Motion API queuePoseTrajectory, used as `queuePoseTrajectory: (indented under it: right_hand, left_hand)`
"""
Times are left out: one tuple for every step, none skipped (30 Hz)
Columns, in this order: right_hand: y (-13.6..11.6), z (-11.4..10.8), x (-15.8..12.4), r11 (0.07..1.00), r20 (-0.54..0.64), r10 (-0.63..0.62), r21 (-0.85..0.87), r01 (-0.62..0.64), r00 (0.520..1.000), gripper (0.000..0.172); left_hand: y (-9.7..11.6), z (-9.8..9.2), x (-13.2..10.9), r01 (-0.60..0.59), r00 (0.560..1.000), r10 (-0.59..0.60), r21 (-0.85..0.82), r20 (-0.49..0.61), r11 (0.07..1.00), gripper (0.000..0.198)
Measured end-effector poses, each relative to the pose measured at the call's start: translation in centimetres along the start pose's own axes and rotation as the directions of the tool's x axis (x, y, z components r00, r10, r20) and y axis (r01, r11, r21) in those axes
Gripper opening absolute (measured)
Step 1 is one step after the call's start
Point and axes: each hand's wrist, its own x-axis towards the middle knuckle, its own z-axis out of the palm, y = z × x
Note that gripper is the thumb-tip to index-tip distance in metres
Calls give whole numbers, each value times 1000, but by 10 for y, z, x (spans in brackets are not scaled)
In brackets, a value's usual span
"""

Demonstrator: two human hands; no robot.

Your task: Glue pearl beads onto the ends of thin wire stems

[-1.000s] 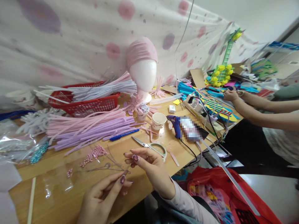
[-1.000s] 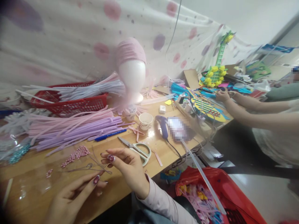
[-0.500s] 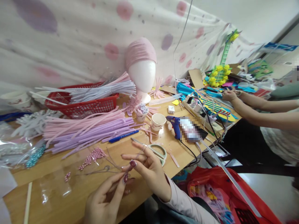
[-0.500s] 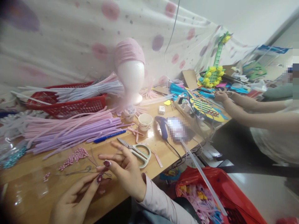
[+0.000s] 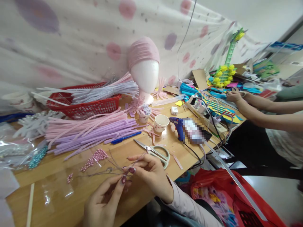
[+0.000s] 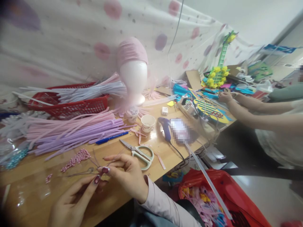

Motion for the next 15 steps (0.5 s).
queuePoseTrajectory:
  right_hand:
    - [0, 0, 0, 1000, 0, 5, 6, -5, 1000, 28]
    - [0, 0, 0, 1000, -3, 3, 15, -3, 1000, 28]
    - [0, 0, 0, 1000, -9, -2, 23, 3, 1000, 30]
    - [0, 0, 0, 999, -20, -9, 33, 10, 1000, 33]
    - [0, 0, 0, 999, -30, -17, 43, 18, 999, 37]
    - [-1, 0, 0, 998, -35, -23, 55, 25, 999, 40]
    - [-1, 0, -1, 997, -37, -27, 70, 30, 999, 42]
    - [-2, 0, -1, 996, -37, -34, 83, 37, 999, 43]
    - [-2, 0, -1, 995, -34, -41, 92, 44, 999, 43]
    - [-3, 0, -2, 993, -32, -51, 100, 54, 998, 43]
    - [-4, 0, -2, 992, -32, -63, 108, 66, 998, 43]
    - [-5, 0, -2, 990, -36, -76, 118, 80, 996, 43]
    - [-5, 1, -3, 988, -41, -89, 127, 93, 995, 44]
    - [-5, 1, -3, 985, -46, -97, 136, 103, 994, 46]
    - [-6, 1, -3, 983, -49, -104, 147, 110, 993, 47]
  left_hand:
    - [-1, 0, 0, 5, 1000, -4, -13, 7, 1000, 30]
    - [-1, 0, 0, 8, 1000, -8, -23, 12, 1000, 30]
    - [-1, 0, 0, 10, 1000, -10, -31, 18, 999, 30]
    - [-1, 0, -1, 12, 1000, -11, -36, 26, 999, 31]
    - [0, 1, -2, 11, 999, -10, -41, 35, 999, 31]
    - [1, 1, -3, 11, 999, -9, -46, 47, 999, 31]
    - [3, 2, -5, 10, 998, -7, -54, 60, 999, 32]
    - [4, 2, -6, 14, 997, -9, -64, 78, 998, 33]
    - [5, 3, -7, 18, 995, -10, -78, 98, 997, 33]
    - [5, 3, -8, 21, 993, -9, -96, 119, 995, 34]
    - [5, 4, -9, 21, 990, -5, -113, 142, 993, 35]
    - [5, 4, -9, 19, 986, 2, -126, 166, 992, 35]
    - [4, 4, -10, 10, 982, 15, -133, 188, 991, 34]
    - [4, 4, -10, -5, 978, 33, -136, 205, 991, 34]
    - [3, 3, -10, -25, 974, 55, -136, 221, 990, 32]
